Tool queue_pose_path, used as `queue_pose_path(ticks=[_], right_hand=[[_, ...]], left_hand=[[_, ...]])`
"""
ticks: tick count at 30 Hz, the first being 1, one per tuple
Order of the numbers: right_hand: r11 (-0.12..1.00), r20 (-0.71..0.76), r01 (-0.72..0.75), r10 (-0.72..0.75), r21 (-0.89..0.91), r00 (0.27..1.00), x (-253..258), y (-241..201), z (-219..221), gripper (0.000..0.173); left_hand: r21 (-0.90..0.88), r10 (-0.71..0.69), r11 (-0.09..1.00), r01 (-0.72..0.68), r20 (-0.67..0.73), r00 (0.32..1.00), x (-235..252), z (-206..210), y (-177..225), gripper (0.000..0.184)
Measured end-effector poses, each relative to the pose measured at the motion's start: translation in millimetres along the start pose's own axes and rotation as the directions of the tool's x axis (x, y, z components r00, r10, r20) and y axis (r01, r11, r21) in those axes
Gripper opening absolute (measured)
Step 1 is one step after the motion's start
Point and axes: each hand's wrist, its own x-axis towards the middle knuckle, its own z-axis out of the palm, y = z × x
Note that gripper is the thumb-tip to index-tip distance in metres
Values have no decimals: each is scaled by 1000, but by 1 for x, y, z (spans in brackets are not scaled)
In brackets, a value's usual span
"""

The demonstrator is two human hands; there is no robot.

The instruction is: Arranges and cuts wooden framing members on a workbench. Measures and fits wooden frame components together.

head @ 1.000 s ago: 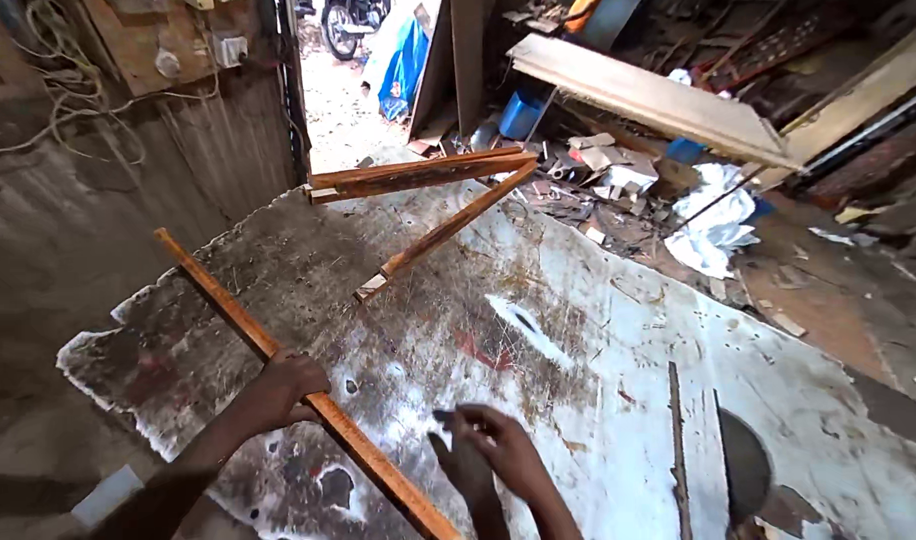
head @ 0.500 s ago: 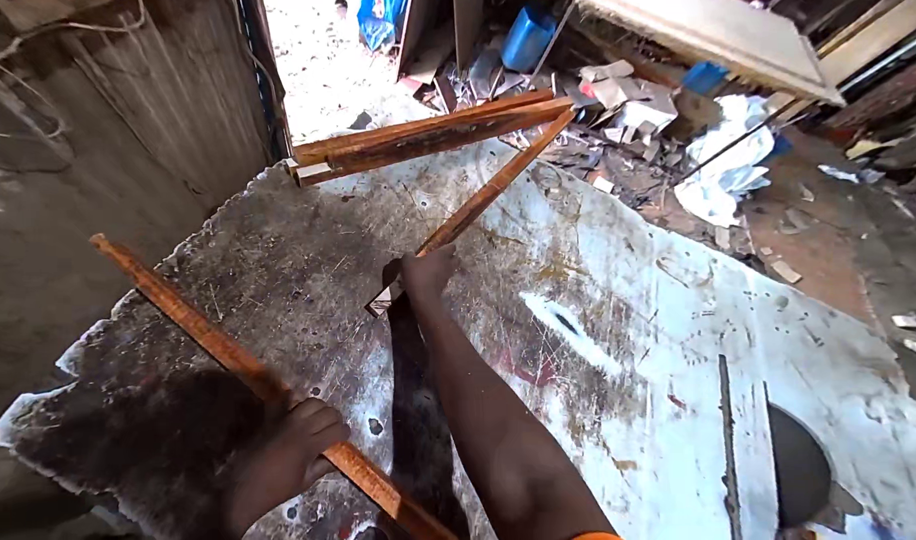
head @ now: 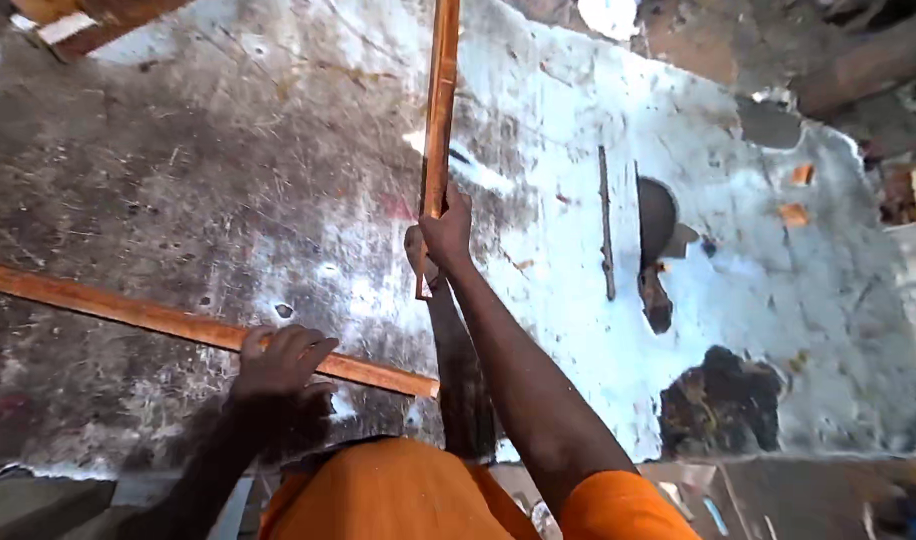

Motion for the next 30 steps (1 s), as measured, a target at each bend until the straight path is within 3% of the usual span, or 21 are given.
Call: queue_pose_path(ticks=[3, 6, 14, 30], right_hand=[[999, -29, -30, 31, 15, 999, -22, 20, -21, 75], [998, -62, -39, 41, 38, 997, -41, 30, -29, 72], [997, -69, -53, 57, 57, 996, -73, 41, -36, 85], [993, -87, -115, 117, 23, 989, -103, 35, -31, 80]], left_hand=[[9, -68, 998, 67, 116, 991, 12, 14, 46, 59], [52, -99, 994, 96, 49, 994, 20, 25, 65, 51], [211, -158, 966, 152, 10, 987, 32, 37, 67, 42], [304, -141, 944, 126, 29, 990, 34, 37, 70, 44]])
